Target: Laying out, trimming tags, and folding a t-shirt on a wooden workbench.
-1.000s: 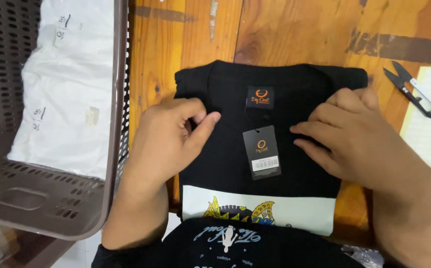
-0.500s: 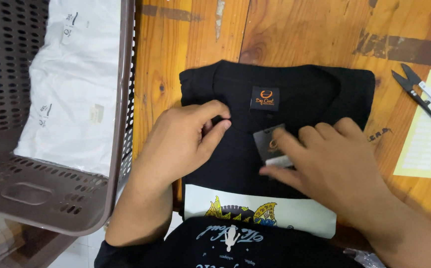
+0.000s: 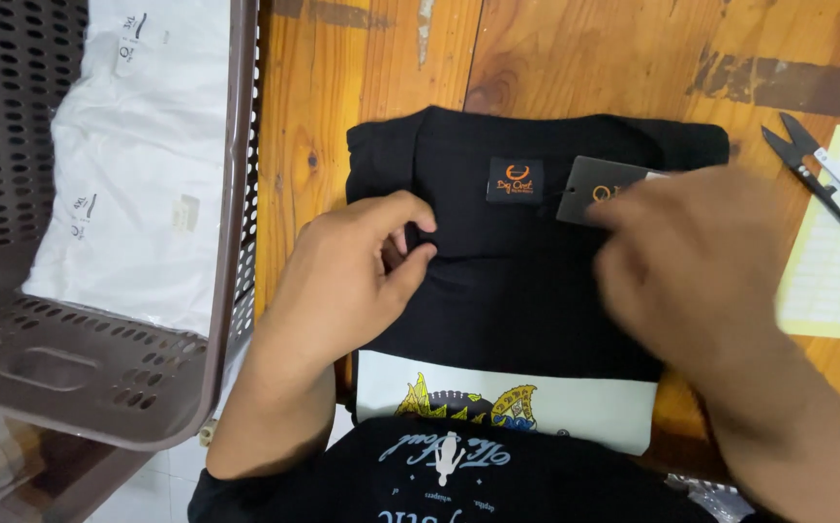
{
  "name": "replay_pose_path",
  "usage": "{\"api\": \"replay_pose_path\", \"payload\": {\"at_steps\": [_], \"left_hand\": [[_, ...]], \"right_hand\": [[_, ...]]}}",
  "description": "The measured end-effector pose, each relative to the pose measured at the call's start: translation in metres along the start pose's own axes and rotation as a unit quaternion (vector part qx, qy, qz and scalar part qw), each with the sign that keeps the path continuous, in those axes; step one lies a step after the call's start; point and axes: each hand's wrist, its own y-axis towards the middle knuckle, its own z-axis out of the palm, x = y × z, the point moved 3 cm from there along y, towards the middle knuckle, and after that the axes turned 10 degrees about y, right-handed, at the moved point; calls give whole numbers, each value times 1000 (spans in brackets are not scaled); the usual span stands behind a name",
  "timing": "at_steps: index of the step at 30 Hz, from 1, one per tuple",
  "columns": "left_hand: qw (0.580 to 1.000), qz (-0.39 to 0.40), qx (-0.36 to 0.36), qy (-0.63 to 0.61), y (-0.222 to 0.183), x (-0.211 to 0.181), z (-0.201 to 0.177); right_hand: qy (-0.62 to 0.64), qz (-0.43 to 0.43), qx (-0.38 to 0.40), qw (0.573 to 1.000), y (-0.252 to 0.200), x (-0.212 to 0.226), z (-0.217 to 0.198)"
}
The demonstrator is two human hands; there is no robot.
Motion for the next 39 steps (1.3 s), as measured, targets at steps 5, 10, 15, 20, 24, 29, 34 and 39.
{"api": "replay_pose_path", "payload": {"at_steps": [5, 10, 15, 20, 24, 29, 34, 39], "left_hand": [[997, 21, 73, 8, -3, -8, -2], [991, 53, 123, -9, -7, -12, 5], [989, 104, 80, -66, -10, -13, 3], [993, -10, 50, -102, -10, -12, 7], [995, -40, 7, -91, -16, -10, 18], [975, -82, -103, -177, -34, -8, 28], [971, -77, -146, -171, -51, -10, 35], [979, -63, -150, -126, -52, -13, 33]], "right_hand": [[66, -94, 138, 984, 6, 32, 17], [113, -65, 137, 982, 1, 35, 24], [71, -72, 98, 990, 2, 49, 19], [80, -169, 70, 980, -9, 62, 25], [112, -172, 60, 977, -6, 63, 21], [129, -160, 120, 971, -11, 60, 20], [115, -174, 122, 970, -13, 61, 19], [69, -158, 132, 976, -19, 61, 20]]}}
